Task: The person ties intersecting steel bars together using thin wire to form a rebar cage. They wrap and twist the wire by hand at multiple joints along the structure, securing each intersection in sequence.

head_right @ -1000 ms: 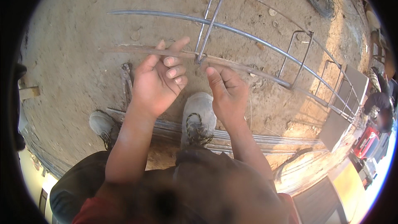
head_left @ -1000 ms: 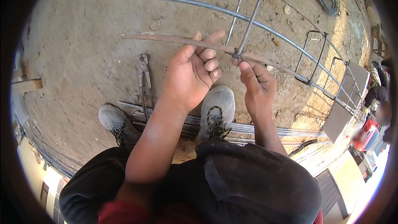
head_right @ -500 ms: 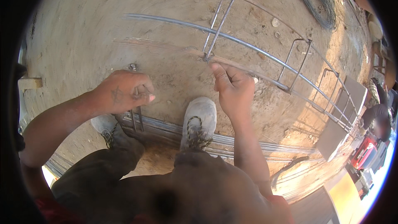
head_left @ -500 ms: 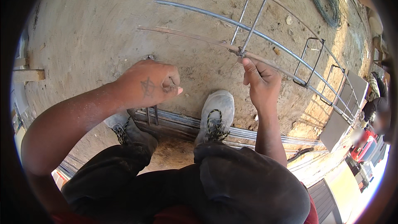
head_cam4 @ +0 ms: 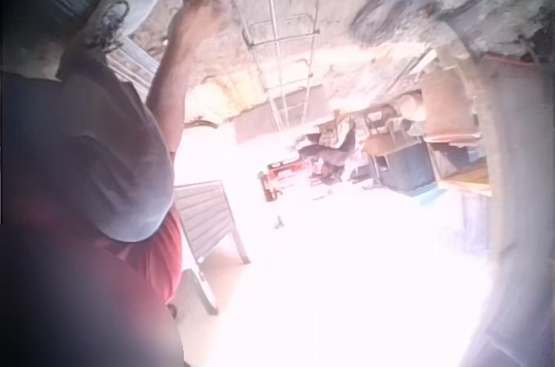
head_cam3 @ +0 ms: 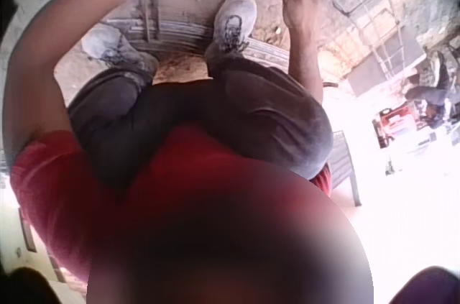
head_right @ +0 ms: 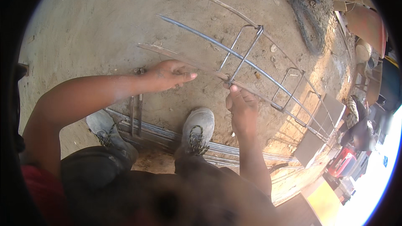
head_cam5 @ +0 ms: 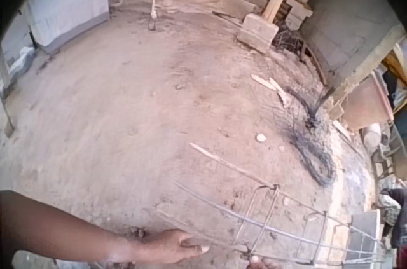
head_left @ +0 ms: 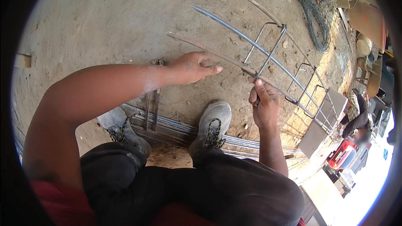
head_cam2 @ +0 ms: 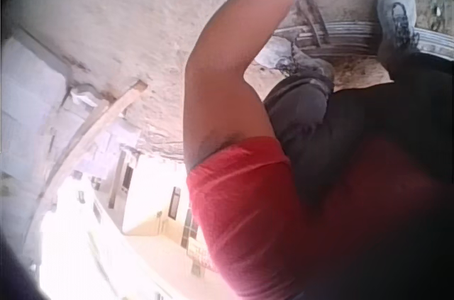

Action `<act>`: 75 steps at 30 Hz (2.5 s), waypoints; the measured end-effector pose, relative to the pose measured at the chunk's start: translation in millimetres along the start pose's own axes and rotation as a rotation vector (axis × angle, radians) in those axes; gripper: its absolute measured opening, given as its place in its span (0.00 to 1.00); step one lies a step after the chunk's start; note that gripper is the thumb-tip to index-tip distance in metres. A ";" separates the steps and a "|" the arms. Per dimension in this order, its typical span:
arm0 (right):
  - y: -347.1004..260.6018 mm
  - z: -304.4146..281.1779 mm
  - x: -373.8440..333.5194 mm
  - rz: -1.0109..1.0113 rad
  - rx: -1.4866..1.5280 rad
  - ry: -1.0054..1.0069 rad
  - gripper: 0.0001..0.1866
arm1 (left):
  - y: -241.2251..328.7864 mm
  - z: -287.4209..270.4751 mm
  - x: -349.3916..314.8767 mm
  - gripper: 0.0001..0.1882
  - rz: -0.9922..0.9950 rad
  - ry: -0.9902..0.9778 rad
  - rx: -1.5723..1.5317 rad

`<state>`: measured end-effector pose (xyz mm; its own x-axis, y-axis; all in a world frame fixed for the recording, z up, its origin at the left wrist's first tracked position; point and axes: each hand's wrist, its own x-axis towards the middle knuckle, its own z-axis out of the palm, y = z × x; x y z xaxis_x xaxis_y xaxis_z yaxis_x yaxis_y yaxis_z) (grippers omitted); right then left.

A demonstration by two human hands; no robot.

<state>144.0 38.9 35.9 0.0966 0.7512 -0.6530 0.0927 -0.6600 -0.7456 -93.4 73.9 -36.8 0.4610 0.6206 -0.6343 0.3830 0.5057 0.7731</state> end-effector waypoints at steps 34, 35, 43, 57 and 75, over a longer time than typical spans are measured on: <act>21.1 -1.1 18.5 -0.149 0.248 0.026 0.09 | 2.0 85.2 51.3 0.29 0.291 -0.019 -1.322; 20.0 -1.3 17.5 -0.135 0.253 0.018 0.09 | 2.5 83.7 55.3 0.28 0.259 -0.005 -1.256; 9.4 -4.8 11.4 -0.132 0.173 0.004 0.07 | 1.0 69.8 74.1 0.21 0.226 0.099 -0.873; 29.9 -4.1 16.4 -0.192 0.304 -0.008 0.09 | 13.7 125.7 70.5 0.11 -0.177 0.197 -1.387; 44.0 -0.3 -2.8 -0.225 0.200 0.021 0.12 | -6.1 108.8 63.7 0.14 0.093 0.043 -1.390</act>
<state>148.1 7.8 4.9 0.1168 0.8767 -0.4666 -0.0824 -0.4596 -0.8843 20.7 45.1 -82.4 0.4066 0.6889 -0.6001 -0.7586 0.6206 0.1984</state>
